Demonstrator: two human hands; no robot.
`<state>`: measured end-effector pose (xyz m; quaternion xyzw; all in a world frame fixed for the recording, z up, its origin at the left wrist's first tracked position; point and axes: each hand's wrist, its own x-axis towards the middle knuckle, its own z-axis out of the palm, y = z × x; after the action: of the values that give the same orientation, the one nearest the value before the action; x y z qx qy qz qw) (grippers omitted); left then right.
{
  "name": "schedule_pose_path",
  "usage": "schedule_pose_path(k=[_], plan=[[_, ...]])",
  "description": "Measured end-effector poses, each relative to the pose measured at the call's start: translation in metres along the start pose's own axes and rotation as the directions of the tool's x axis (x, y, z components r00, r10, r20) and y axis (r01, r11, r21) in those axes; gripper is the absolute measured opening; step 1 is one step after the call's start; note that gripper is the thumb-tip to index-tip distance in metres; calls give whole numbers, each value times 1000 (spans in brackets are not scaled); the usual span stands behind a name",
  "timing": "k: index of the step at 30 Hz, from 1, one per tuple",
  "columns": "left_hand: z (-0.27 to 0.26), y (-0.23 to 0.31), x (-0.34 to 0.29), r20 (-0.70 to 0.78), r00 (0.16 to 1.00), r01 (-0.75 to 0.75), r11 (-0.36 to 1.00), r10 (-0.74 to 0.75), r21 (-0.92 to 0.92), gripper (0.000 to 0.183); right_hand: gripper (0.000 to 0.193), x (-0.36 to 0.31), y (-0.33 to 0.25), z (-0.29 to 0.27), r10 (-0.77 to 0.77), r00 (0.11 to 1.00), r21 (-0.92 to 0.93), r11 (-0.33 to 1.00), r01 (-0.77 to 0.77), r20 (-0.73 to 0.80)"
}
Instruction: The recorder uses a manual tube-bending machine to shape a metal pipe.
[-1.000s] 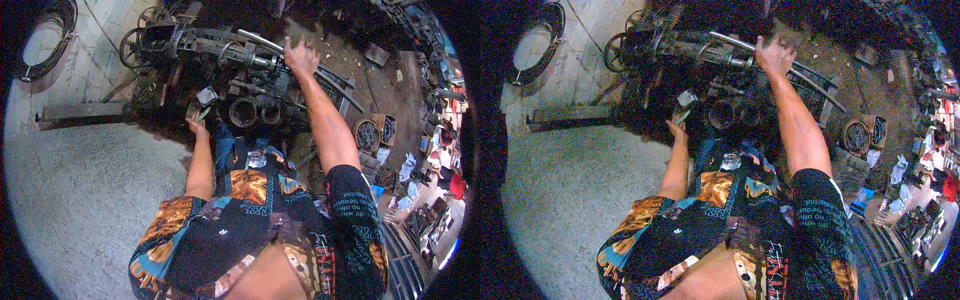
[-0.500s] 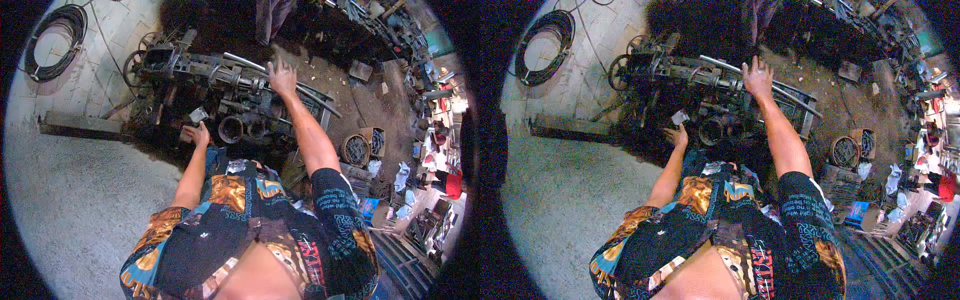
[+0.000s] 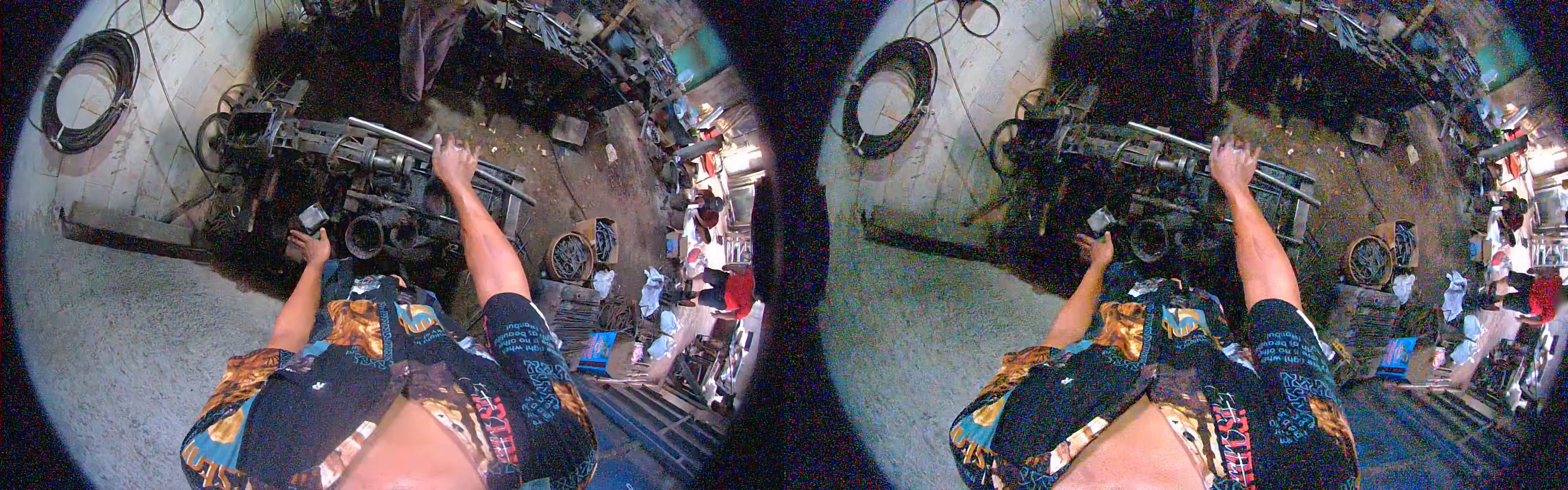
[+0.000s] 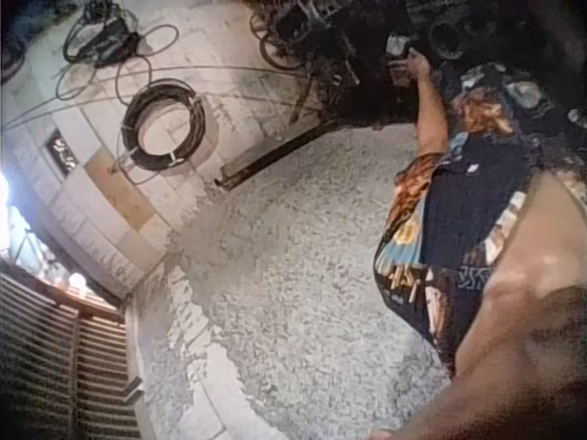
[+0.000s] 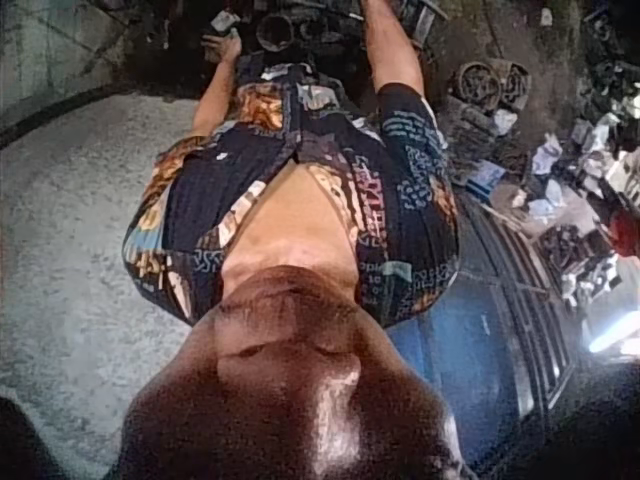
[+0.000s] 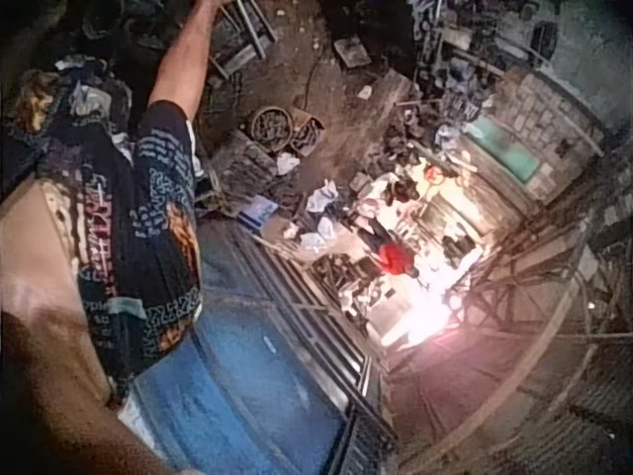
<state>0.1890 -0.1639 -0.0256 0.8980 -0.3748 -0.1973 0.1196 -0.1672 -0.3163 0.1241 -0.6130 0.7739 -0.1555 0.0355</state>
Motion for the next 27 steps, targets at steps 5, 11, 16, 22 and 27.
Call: schedule_pose_path(k=[5,11,16,22,27], plan=[[-5,-1,2,85,995,45,998,-41,-37,110,54,0,1,-1,-42,998,-22,999,41,-46],[-2,-15,18,214,975,69,997,-63,-21,114,50,0,1,6,-88,982,-46,996,81,-166],[22,-37,43,196,979,55,998,-58,21,114,50,1,2,2,-89,979,-46,996,82,-185],[14,-26,30,167,986,8,999,-15,43,115,53,3,4,-3,3,1000,-51,999,-3,-2],[-16,0,2,191,980,-67,997,61,24,117,55,4,7,3,101,995,-33,994,-100,9]])
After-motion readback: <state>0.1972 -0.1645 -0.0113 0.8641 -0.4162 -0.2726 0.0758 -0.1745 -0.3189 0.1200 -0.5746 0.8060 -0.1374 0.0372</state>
